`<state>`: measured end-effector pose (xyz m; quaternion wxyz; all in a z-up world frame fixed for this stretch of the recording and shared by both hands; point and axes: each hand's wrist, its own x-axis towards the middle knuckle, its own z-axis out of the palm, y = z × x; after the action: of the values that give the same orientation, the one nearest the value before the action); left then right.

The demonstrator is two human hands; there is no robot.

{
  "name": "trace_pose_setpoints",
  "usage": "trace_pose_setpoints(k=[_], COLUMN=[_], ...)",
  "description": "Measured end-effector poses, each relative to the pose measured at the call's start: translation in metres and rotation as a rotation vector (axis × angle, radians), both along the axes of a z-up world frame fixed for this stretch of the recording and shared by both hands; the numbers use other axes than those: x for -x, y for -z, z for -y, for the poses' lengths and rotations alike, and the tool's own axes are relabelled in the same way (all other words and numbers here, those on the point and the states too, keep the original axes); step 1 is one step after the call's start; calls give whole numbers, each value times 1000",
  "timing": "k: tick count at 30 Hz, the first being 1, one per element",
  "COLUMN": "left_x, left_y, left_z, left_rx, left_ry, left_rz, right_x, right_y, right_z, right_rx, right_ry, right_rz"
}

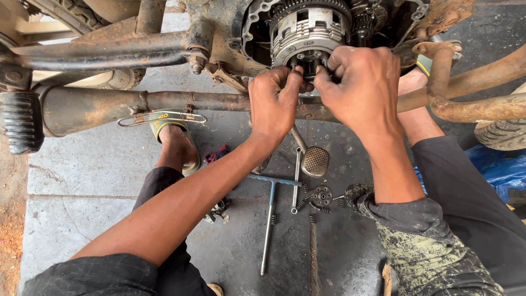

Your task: The recorder is disassembling and working on the clutch assembly of a motorcycle engine.

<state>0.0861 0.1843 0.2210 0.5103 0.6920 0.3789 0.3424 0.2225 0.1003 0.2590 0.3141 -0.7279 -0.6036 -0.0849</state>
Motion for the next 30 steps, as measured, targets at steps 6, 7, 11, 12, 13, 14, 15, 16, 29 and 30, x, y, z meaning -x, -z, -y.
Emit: trace_pose_setpoints(k=[6,7,11,12,13,14,15,16,29,30], left_x=[0,-1,-3,-2,0,1,2,2,1,1], left_y=[4,6,-3,-10,-7,-3,2,1,-1,-4], left_z=[-5,-5,-4,-3,-5,-7,-6,-6,-8,-8], left_rx=[-49,-48,-40,15,13,-56,-118,-113,-279,-236], left_ry=[16,17,-9,-6,-9,14,38,37,-27,-25], left_rz=[29,30,10,-51,-52,4,60,58,-90,-103], right_x=[5,3,-3,-3,-2,-2,-1,-1,1,3], right_y=[-1,0,2,2,1,0,0,2,16,16], right_z=[-1,0,-1,-1,-2,-3,-1,-2,0,-1], right_rx=[61,61,-2,-22,-24,8,48,53,-63,-61], right_ry=[79,81,22,3,0,14,30,29,22,49], right_rz=[-141,-140,33,2,1,-63,-127,-129,-182,-212])
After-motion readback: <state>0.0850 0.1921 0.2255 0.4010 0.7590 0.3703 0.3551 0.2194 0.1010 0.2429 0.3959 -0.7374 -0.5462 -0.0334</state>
